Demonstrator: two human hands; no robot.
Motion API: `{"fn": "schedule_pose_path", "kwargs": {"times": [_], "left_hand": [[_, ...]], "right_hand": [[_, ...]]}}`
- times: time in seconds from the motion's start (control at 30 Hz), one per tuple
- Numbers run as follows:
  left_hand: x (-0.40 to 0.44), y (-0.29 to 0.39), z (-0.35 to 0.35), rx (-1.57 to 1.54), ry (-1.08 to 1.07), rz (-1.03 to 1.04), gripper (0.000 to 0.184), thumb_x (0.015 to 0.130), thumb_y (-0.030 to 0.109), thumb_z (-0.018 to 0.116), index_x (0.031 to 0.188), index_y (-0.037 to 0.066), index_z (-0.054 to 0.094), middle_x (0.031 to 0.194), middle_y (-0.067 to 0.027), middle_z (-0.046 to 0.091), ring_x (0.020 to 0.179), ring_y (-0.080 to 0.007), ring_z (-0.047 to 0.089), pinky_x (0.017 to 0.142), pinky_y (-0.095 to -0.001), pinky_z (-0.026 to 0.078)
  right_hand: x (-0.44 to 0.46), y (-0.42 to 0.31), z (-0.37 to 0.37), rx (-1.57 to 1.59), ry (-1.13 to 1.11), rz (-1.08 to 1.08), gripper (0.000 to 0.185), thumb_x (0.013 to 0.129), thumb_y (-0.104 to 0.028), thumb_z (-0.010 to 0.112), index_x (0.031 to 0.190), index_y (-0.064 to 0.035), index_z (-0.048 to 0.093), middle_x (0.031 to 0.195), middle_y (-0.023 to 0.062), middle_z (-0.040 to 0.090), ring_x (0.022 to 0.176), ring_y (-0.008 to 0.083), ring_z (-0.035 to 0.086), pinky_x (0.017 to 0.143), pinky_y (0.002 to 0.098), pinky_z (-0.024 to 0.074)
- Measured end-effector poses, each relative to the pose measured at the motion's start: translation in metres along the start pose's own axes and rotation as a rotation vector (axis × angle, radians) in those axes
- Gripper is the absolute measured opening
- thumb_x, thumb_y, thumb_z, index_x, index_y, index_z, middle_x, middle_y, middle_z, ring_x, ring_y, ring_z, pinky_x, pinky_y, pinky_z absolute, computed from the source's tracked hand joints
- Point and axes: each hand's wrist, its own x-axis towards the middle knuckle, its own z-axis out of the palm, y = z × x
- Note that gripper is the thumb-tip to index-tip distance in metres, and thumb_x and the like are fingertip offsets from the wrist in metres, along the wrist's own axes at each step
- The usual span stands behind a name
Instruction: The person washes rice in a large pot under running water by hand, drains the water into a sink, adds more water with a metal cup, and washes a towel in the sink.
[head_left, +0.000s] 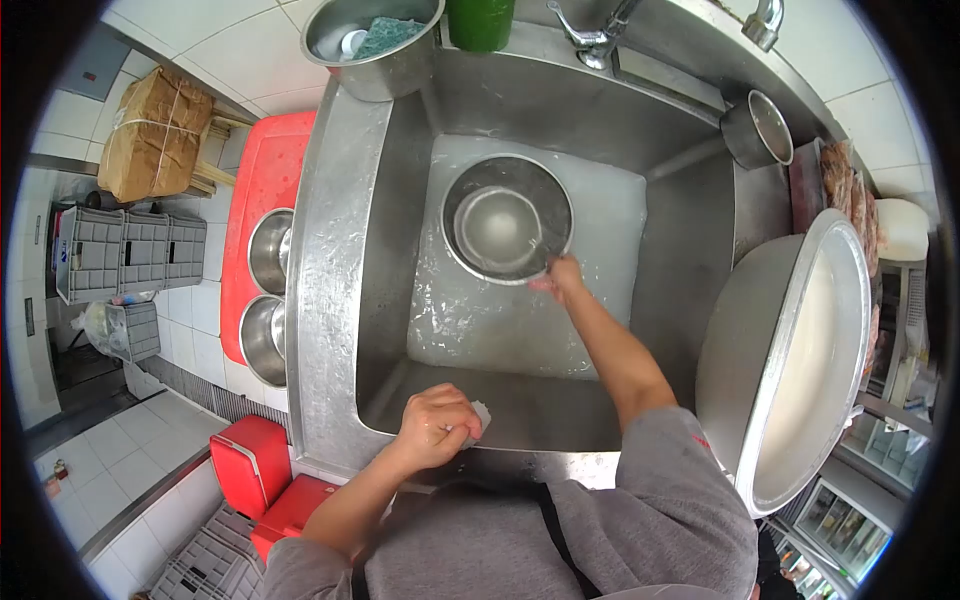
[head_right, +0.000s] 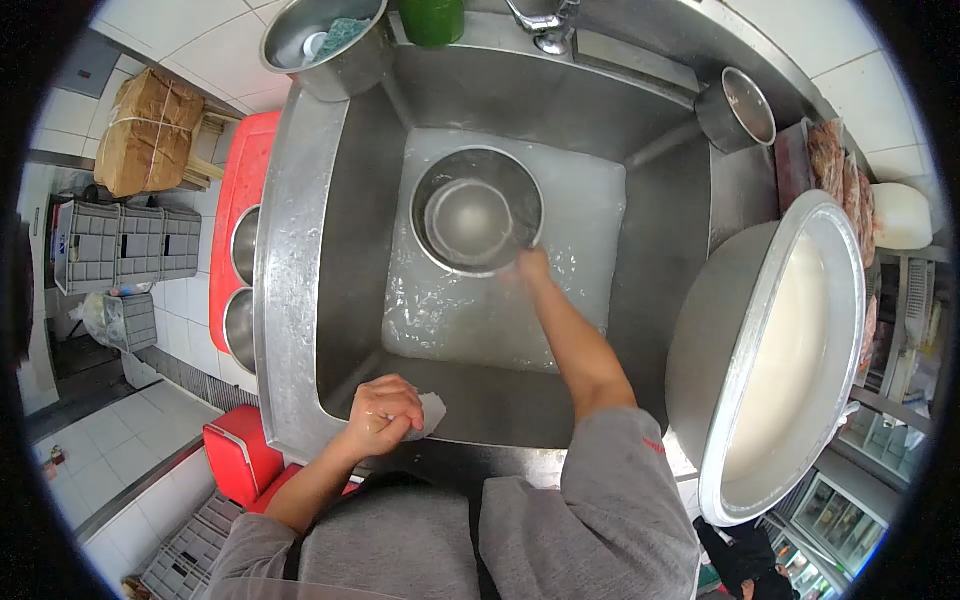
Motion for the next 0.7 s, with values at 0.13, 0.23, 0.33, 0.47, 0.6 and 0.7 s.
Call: {"fn": "schedule_pose_path", "kwargs": {"times": [0.13,0.23,0.33,0.47,0.6,0.7], "left_hand": [[-0.004,0.009,-0.007,0.029,0.055,-0.021,0.014,0.054,-0.003,0.047,0.054,0.009,0.055,0.056,-0.0030,0.053,0.056,-0.0198,0.053,0.054,-0.0296,0.042],[-0.011,0.010,-0.013,0.023,0.084,-0.072,0.015,0.054,-0.005,0.046,0.054,0.008,0.055,0.056,-0.0026,0.054,0.057,-0.0190,0.053,0.055,-0.0295,0.043],[-0.012,0.011,-0.016,0.020,0.103,-0.098,0.014,0.055,-0.004,0.045,0.052,0.007,0.053,0.055,-0.0032,0.053,0.056,-0.0188,0.053,0.057,-0.0296,0.042],[-0.013,0.017,-0.017,0.038,0.118,-0.100,0.014,0.056,-0.004,0.045,0.052,0.007,0.052,0.055,-0.0029,0.053,0.056,-0.0188,0.052,0.057,-0.0292,0.042],[-0.019,0.019,-0.015,0.040,0.147,-0.123,0.016,0.055,-0.006,0.045,0.051,0.007,0.053,0.054,-0.0018,0.053,0.056,-0.0180,0.053,0.057,-0.0291,0.043],[-0.027,0.018,-0.015,0.034,0.187,-0.134,0.016,0.056,-0.006,0.044,0.051,0.007,0.052,0.053,-0.0012,0.053,0.056,-0.0181,0.052,0.057,-0.0288,0.043]], "right_hand": [[0.018,-0.033,0.019,0.004,-0.053,0.049,0.032,0.082,-0.005,0.038,0.112,0.0061,0.032,0.099,0.0229,0.049,0.072,0.0334,0.059,0.055,0.0412,0.0546],[0.035,-0.036,0.018,0.016,-0.138,0.048,0.034,0.084,-0.012,0.041,0.113,0.0049,0.032,0.097,0.0212,0.051,0.076,0.0325,0.059,0.061,0.0408,0.0537],[0.027,-0.030,0.013,0.217,-0.177,0.029,0.035,0.084,-0.021,0.044,0.110,0.0023,0.038,0.093,0.0179,0.054,0.083,0.0312,0.058,0.070,0.0411,0.0496],[0.043,0.050,-0.014,-1.152,-0.044,-0.556,0.026,0.080,-0.022,0.047,0.093,-0.0026,0.057,0.089,0.0155,0.059,0.089,0.0300,0.055,0.082,0.0383,0.0414],[0.057,0.102,-0.009,-1.796,-0.346,-0.626,0.022,0.074,-0.015,0.045,0.083,-0.0034,0.061,0.091,0.0162,0.059,0.089,0.0299,0.056,0.082,0.0359,0.0417],[0.033,0.086,0.006,-1.646,-0.222,-0.257,0.025,0.071,-0.012,0.044,0.086,-0.0029,0.060,0.094,0.0156,0.059,0.092,0.0284,0.055,0.083,0.0361,0.0413]]}}
